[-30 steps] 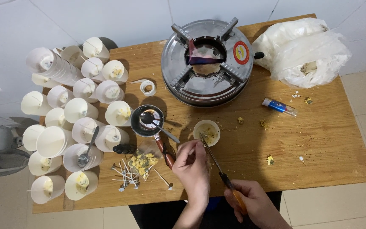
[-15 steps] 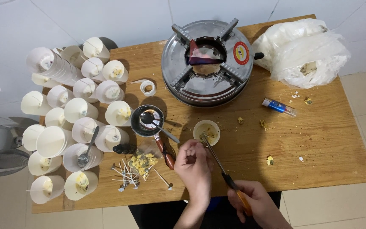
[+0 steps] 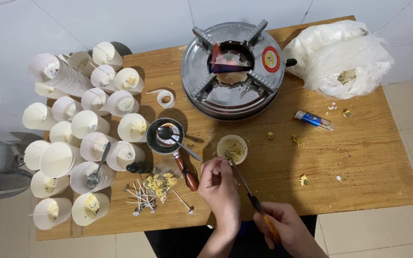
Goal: Melting solid wax in a small ladle over a portable gas stove and trimming materials with scissors for candle making.
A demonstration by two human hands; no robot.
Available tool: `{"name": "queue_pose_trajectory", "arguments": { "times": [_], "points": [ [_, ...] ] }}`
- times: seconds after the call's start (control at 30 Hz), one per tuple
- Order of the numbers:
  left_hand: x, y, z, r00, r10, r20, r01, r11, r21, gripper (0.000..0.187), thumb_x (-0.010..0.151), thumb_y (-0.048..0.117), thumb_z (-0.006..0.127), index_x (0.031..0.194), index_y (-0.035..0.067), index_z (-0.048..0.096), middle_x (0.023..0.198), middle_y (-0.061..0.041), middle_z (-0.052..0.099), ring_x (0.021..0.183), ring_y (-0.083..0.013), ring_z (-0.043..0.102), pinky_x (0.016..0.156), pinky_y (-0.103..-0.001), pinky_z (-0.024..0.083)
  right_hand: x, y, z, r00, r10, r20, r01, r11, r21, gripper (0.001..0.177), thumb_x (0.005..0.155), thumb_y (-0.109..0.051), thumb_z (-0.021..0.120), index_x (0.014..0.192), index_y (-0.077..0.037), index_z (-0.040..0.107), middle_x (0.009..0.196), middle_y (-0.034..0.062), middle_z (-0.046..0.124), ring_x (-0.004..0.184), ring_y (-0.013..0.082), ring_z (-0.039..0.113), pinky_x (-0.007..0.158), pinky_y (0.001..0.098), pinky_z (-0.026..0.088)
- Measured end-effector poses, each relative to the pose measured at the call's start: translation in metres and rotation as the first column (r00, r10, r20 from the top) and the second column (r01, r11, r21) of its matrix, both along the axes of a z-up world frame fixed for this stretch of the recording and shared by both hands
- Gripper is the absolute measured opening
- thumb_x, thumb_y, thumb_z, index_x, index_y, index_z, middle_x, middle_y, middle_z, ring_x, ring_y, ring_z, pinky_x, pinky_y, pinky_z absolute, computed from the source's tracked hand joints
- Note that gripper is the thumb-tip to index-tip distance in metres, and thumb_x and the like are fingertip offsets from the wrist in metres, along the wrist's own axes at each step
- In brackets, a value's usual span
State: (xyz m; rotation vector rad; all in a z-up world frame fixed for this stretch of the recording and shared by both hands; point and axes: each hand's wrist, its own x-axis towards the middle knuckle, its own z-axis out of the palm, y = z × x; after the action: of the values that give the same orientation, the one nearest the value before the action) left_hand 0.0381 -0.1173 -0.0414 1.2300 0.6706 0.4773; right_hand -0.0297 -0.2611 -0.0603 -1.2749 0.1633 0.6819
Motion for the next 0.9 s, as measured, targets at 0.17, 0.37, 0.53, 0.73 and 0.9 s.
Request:
{"name": "queue_pose_trajectory", "arguments": {
  "times": [0.17, 0.37, 0.53, 0.73, 0.9],
  "points": [
    [-0.001, 0.002, 0.005, 1.000, -0.021, 0.019, 0.020, 0.998, 0.053, 0.010, 0.091, -0.001, 0.067, 0.085, 0.002, 0.074, 0.076, -0.002, 0.055, 0.051, -0.0081, 0.045, 0.039, -0.024, 0.039, 0.001, 0.000, 0.004, 0.999, -0.026, -0.036, 0.025, 0.999, -0.021, 0.024, 0.089, -0.008, 0.065, 0.067, 0.001, 0.060, 0.058, 0.0092, 0.047, 0.039, 0.0189, 0.047, 0.037, 0.0274, 0.036],
    [-0.002, 0.004, 0.001, 0.998, -0.064, 0.015, 0.063, 0.996, 0.061, 0.012, 0.092, 0.003, 0.069, 0.081, 0.004, 0.072, 0.075, -0.002, 0.060, 0.051, -0.0082, 0.046, 0.040, -0.025, 0.039, 0.001, -0.003, -0.005, 1.000, 0.009, 0.003, -0.009, 0.997, -0.082, 0.030, 0.096, -0.017, 0.065, 0.070, 0.000, 0.063, 0.058, 0.0073, 0.050, 0.037, 0.0164, 0.048, 0.037, 0.0267, 0.035],
    [-0.002, 0.005, 0.003, 0.999, -0.053, 0.008, 0.053, 0.998, 0.016, 0.026, 0.094, 0.001, 0.067, 0.070, 0.005, 0.059, 0.080, -0.005, 0.067, 0.044, -0.0090, 0.045, 0.035, -0.025, 0.038, 0.007, 0.003, 0.014, 1.000, -0.011, -0.024, 0.006, 0.983, -0.182, 0.042, 0.096, -0.013, 0.071, 0.060, -0.004, 0.050, 0.051, 0.0075, 0.047, 0.037, 0.0178, 0.046, 0.040, 0.0301, 0.033],
    [-0.002, 0.006, 0.007, 0.999, -0.045, -0.016, 0.046, 0.997, 0.058, 0.020, 0.094, 0.002, 0.065, 0.075, 0.005, 0.066, 0.072, -0.002, 0.061, 0.052, -0.0074, 0.047, 0.043, -0.025, 0.038, 0.001, -0.001, -0.002, 1.000, -0.009, -0.024, 0.008, 1.000, -0.015, 0.018, 0.075, -0.006, 0.060, 0.060, -0.003, 0.051, 0.058, 0.0072, 0.044, 0.042, 0.0151, 0.040, 0.035, 0.0276, 0.038],
    [-0.002, 0.006, 0.006, 0.997, -0.072, 0.035, 0.068, 0.993, 0.093, 0.028, 0.093, 0.000, 0.066, 0.068, 0.008, 0.057, 0.073, -0.003, 0.060, 0.055, -0.0097, 0.051, 0.047, -0.025, 0.041, 0.001, -0.002, -0.004, 1.000, 0.004, 0.025, -0.003, 0.998, -0.061, 0.038, 0.093, -0.021, 0.068, 0.063, -0.003, 0.054, 0.056, 0.0067, 0.046, 0.037, 0.0165, 0.047, 0.037, 0.0262, 0.033]
  ]
}}
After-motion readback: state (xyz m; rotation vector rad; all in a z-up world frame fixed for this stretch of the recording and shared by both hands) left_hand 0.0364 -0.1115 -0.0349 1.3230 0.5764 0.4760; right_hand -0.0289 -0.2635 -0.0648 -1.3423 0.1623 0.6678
